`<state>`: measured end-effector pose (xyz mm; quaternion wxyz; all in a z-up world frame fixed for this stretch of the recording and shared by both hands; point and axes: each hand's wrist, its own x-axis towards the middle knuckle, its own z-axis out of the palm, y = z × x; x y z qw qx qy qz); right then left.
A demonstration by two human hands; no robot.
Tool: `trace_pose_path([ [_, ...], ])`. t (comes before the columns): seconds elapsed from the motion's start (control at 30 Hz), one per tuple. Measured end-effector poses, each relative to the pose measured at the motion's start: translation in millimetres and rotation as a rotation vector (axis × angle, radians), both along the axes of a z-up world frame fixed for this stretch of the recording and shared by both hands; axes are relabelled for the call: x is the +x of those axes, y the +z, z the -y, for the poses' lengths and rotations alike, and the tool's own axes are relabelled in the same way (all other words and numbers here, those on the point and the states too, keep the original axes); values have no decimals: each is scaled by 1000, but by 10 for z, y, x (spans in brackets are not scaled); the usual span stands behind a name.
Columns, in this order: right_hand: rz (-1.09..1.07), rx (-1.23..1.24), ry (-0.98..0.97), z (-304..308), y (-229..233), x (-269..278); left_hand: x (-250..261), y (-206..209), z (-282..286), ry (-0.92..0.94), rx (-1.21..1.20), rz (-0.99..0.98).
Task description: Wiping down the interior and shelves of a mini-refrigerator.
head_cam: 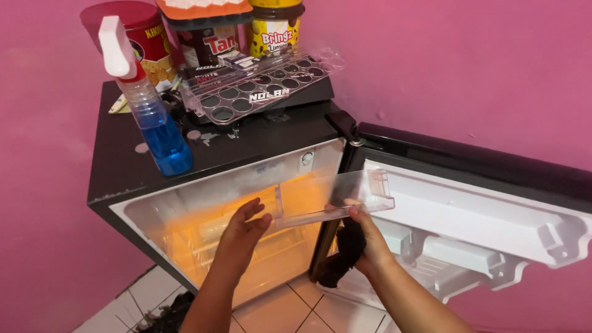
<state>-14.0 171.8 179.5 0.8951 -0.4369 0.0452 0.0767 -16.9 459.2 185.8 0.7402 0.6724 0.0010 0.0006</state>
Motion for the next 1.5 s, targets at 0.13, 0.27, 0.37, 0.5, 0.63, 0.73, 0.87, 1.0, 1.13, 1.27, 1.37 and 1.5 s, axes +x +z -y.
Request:
trace_pose_path([
  [0.13,-13,14,-88,-279,195,6,85,457,-405,101,98,121],
  [0.27,6,64,-112,-403,140,75,169,818,-924,305,3,501],
  [0.37,-20,52,-173,-514,193,107,286,1131,-1200,468,41,719],
  [0.5,-30,20,-216,-590,152,157,698,1455,-1485,605,302,860],
  [0.63,-41,7,-280,-677,226,135,1074,1660,-1547,504,265,897],
  [0.73,-44,-15,-313,-665,189,110,1183,1803,-1479,549,371,751],
  [0.87,-38,-17,-322,-587,117,161,1488,1692,-1482,374,182,852],
  [1.0,-2,-27,-328,-483,130,146,1380,1818,-1410,422,271,671],
  [1.13,38,-26,-263,-188,-32,216,1455,1745,-1454,433,249,739],
  [1.27,-59,-5,-354,-128,142,136,1462,1876,-1496,362,138,850],
  [1.37,-108,7,-353,-77,262,81,1471,1964,-1473,391,174,777],
  [1.5,-191,129,-331,35,319,72,1559,1910,-1500,453,158,713],
])
